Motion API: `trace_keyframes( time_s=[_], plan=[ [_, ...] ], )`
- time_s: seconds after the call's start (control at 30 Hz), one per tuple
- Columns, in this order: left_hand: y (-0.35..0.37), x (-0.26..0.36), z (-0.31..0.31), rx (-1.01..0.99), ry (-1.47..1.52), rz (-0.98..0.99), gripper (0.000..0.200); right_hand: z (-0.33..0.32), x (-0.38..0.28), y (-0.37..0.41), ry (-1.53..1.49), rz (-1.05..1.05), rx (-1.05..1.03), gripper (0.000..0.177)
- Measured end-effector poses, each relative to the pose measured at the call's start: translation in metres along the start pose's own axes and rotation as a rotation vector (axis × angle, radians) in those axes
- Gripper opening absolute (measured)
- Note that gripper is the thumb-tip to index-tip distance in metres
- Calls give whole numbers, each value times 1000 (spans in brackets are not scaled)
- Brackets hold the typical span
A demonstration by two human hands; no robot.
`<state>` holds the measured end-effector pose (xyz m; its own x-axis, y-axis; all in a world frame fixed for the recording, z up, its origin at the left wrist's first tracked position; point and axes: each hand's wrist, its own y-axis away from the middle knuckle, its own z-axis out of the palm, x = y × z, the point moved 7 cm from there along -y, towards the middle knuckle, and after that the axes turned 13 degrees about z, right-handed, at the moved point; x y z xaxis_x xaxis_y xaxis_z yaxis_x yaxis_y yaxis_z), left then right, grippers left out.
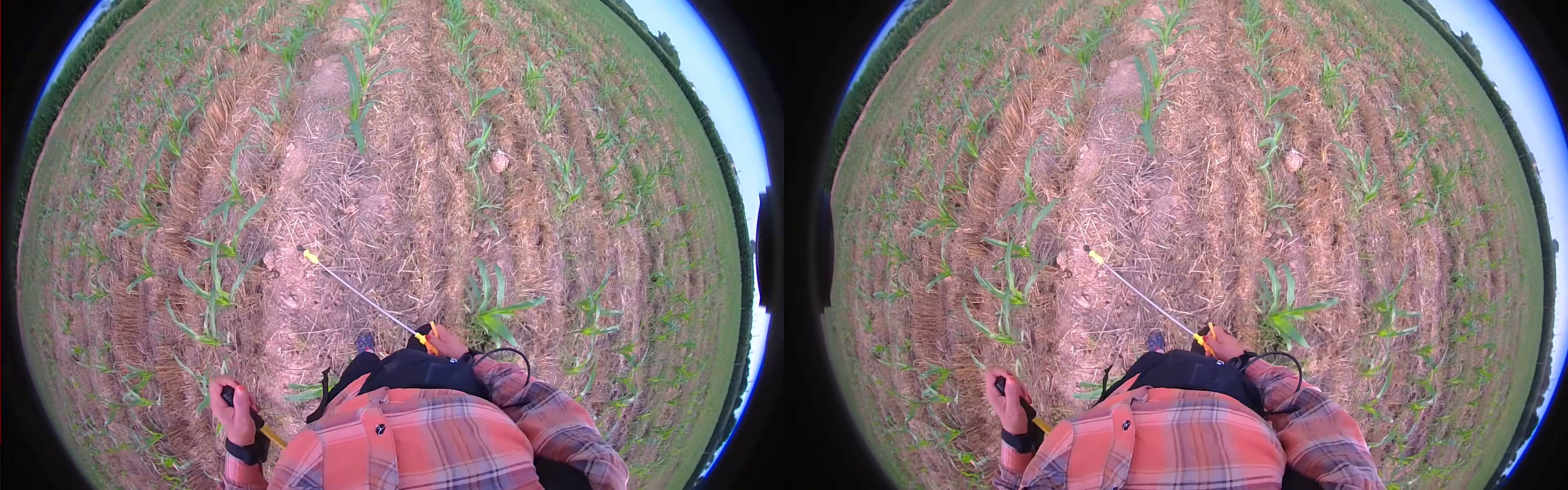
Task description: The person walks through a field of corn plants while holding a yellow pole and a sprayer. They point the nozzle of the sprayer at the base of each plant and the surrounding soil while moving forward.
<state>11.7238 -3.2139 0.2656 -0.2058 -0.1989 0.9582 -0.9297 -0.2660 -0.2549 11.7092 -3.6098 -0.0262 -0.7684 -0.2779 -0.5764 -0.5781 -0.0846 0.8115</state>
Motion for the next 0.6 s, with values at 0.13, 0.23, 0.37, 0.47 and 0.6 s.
trace_keyframes(
  time_s=[0.13,0.23,0.37,0.47,0.6],
  plan=[
    [-15,-2,4,1,-62,34,18,-8,-24,-20,-1,-107,-82,22],
    [-33,-71,64,-64,-135,-140,15,-29,-17,-58,88,-59,17,23],
    [-52,-129,138,-60,-217,-96,15,-91,-18,-94,241,-128,305,31],
    [-76,-128,184,-100,-292,-41,15,-138,6,-120,-55,-115,124,35],
    [-100,-145,265,-270,-351,100,11,-226,36,-121,-55,9,378,24]
  ],
)
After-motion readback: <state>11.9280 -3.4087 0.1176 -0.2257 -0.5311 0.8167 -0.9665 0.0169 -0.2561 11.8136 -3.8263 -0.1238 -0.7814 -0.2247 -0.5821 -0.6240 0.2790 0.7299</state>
